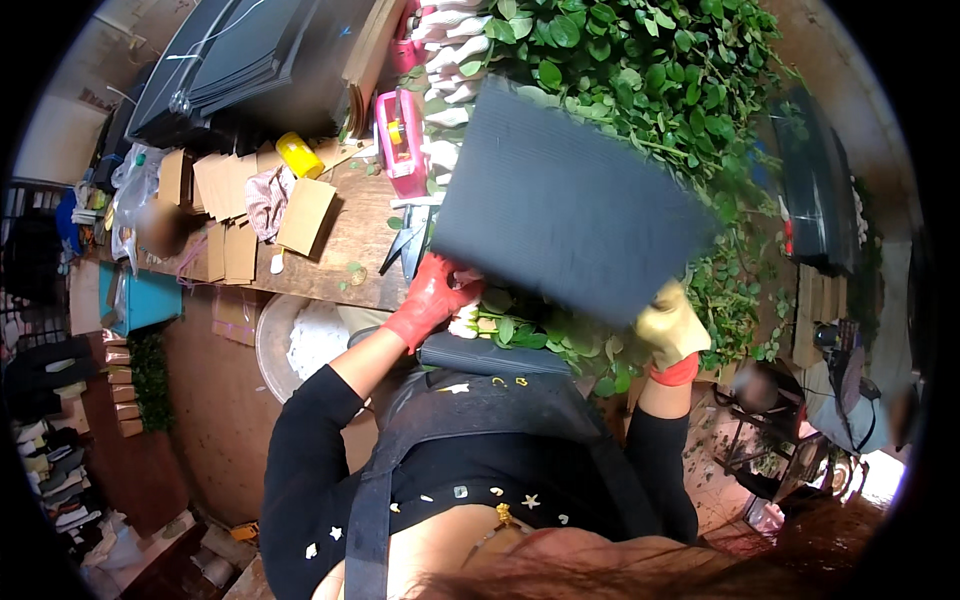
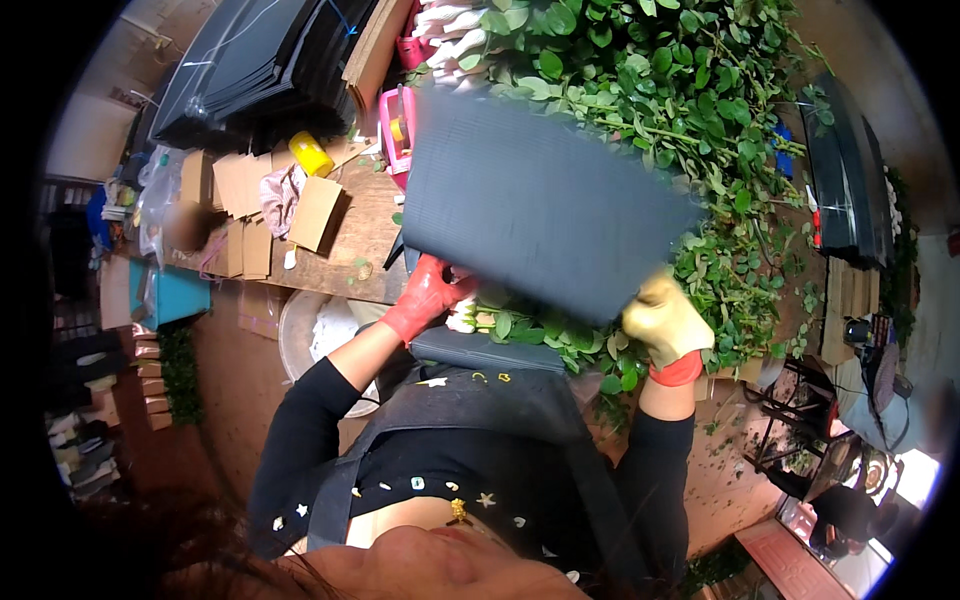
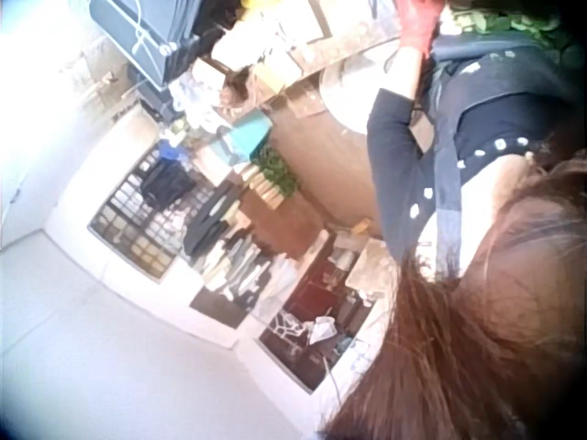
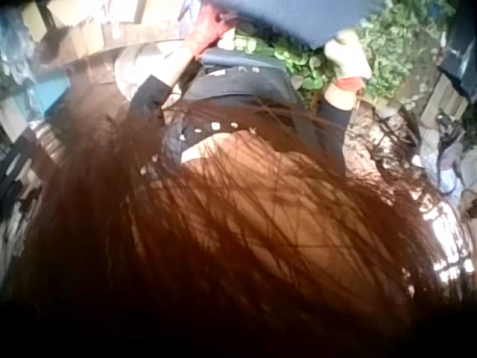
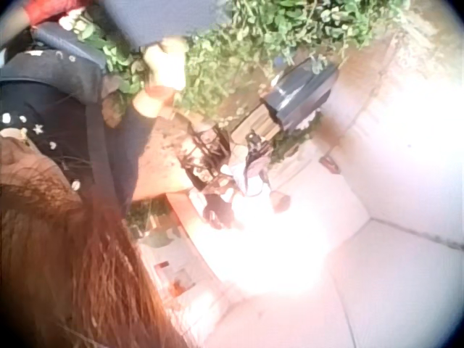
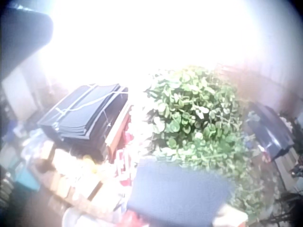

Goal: The person arranges white roses into a black plastic tray, placing them one by one into individual compartments. They then cover the tray with a clear plastic sheet and place a cardboard lid on top.

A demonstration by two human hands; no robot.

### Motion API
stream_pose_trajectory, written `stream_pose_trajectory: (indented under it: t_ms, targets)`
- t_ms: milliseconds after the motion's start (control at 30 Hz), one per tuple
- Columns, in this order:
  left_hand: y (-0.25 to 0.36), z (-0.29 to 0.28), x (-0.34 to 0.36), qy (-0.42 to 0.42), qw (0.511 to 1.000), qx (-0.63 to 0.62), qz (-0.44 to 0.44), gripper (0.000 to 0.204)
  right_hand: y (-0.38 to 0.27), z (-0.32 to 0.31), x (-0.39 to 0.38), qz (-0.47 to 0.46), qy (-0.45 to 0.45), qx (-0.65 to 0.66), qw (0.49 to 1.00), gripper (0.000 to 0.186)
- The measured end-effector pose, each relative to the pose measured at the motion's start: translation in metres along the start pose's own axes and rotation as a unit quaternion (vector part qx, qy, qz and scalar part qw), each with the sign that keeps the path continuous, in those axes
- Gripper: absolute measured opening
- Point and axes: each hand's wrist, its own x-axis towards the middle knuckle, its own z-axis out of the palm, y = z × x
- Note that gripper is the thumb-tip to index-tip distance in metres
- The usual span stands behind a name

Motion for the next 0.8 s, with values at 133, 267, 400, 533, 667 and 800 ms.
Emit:
stream_pose_trajectory:
  t_ms: [133, 267, 400, 533, 667, 800]
  targets:
    - [-0.003, -0.038, -0.016, -0.081, 0.993, 0.084, -0.001, 0.057, -0.013, 0.062, 0.033, 0.116, -0.13, -0.108, 0.979, 0.041]
    - [0.055, -0.105, 0.001, -0.276, 0.902, 0.332, -0.032, 0.038, -0.012, 0.1, 0.039, 0.028, -0.226, -0.451, 0.863, 0.064]
    - [0.133, -0.053, 0.0, -0.353, 0.818, 0.454, 0.01, 0.044, 0.026, 0.129, 0.034, 0.059, -0.277, -0.548, 0.787, 0.068]
    - [0.048, -0.013, 0.003, -0.206, 0.81, 0.417, 0.358, 0.084, 0.029, 0.135, 0.038, 0.038, -0.312, -0.575, 0.755, 0.061]
    - [0.029, -0.004, 0.007, -0.216, 0.788, 0.468, 0.337, 0.102, 0.015, 0.09, 0.03, -0.012, -0.288, -0.309, 0.906, 0.057]
    - [0.026, -0.01, 0.001, -0.196, 0.801, 0.435, 0.36, 0.097, -0.057, 0.106, 0.018, 0.005, -0.316, -0.234, 0.919, 0.061]
